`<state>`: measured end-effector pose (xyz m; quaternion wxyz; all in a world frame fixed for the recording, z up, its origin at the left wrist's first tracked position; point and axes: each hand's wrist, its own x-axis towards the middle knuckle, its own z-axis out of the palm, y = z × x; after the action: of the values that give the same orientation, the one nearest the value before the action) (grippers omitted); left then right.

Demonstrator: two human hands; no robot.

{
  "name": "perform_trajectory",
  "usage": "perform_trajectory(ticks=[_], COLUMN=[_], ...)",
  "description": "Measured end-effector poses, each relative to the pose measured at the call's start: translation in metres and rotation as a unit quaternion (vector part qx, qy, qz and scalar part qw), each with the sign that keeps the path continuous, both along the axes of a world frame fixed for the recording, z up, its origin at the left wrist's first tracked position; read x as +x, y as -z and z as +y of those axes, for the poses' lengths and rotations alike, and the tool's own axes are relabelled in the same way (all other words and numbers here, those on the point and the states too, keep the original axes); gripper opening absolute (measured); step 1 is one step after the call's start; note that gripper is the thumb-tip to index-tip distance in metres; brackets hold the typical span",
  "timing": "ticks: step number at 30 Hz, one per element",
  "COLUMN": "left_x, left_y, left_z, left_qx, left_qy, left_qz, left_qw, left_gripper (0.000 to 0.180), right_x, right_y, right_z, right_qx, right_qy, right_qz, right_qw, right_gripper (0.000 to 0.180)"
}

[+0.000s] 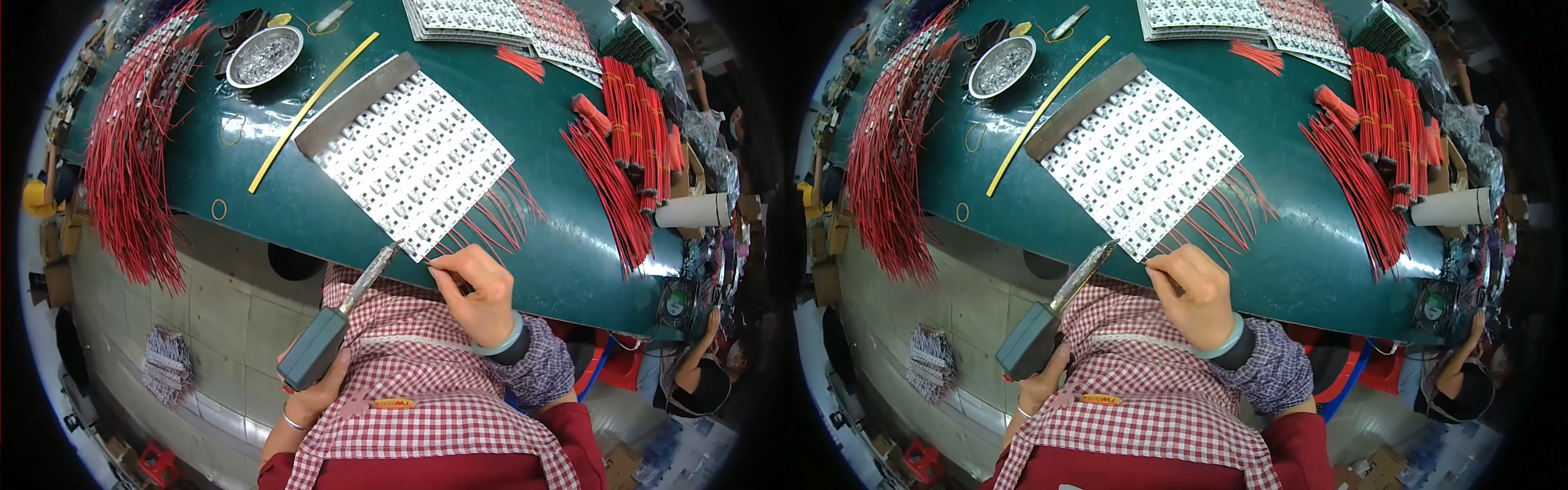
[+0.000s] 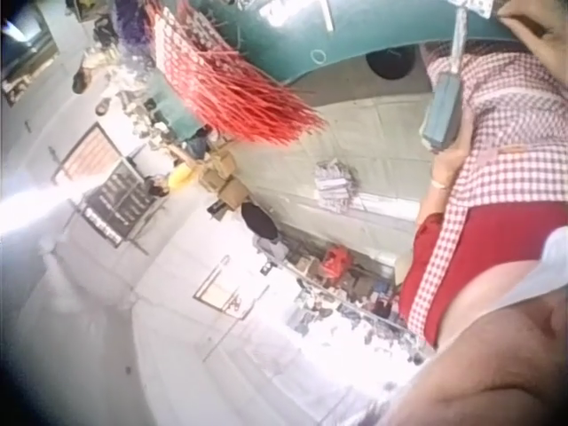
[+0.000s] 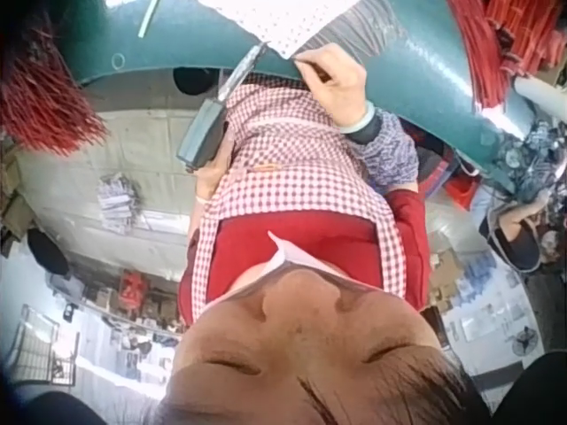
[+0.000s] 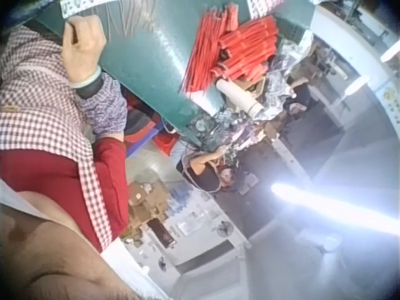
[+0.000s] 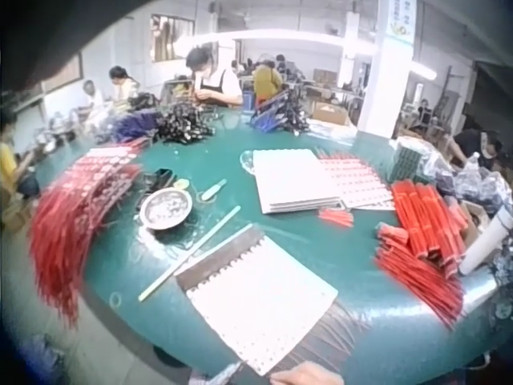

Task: The person solders red wires onto small LED circuit board panels at an assembly station. This is done using a soldering gun and solder wire.

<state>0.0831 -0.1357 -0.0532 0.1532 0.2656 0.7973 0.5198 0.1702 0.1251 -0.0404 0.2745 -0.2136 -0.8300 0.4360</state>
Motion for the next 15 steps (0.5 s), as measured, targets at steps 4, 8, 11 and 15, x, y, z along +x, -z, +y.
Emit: perform_trajectory(ticks=[4, 8, 11, 15], left_x=[0.0, -0.008, -0.009, -0.011], left_y=[0.004, -0.016, -0.017, -0.019], left_z=[-0.008, 0.008, 0.014, 0.02], left_qx=[-0.028, -0.03, -0.017, -0.012], left_qy=[0.037, 0.085, 0.094, 0.107], left_qz=[-0.014, 0.034, 0.056, 0.087], left_qw=[0.999, 0.995, 0.994, 0.99], left_gripper=[0.02, 0.022, 0.02, 0.019], right_x=[-0.001, -0.005, -0.005, -0.006], right_y=[0.012, 0.019, 0.02, 0.02], right_z=[-0.013, -0.016, -0.016, -0.017], right_qx=[0.033, 0.108, 0.134, 0.149], right_qy=[0.035, 0.04, 0.04, 0.042], right_qz=[-0.009, 0.016, 0.018, 0.019], right_qw=[0.999, 0.993, 0.99, 0.988], right_gripper=[0.016, 0.016, 0.017, 0.018])
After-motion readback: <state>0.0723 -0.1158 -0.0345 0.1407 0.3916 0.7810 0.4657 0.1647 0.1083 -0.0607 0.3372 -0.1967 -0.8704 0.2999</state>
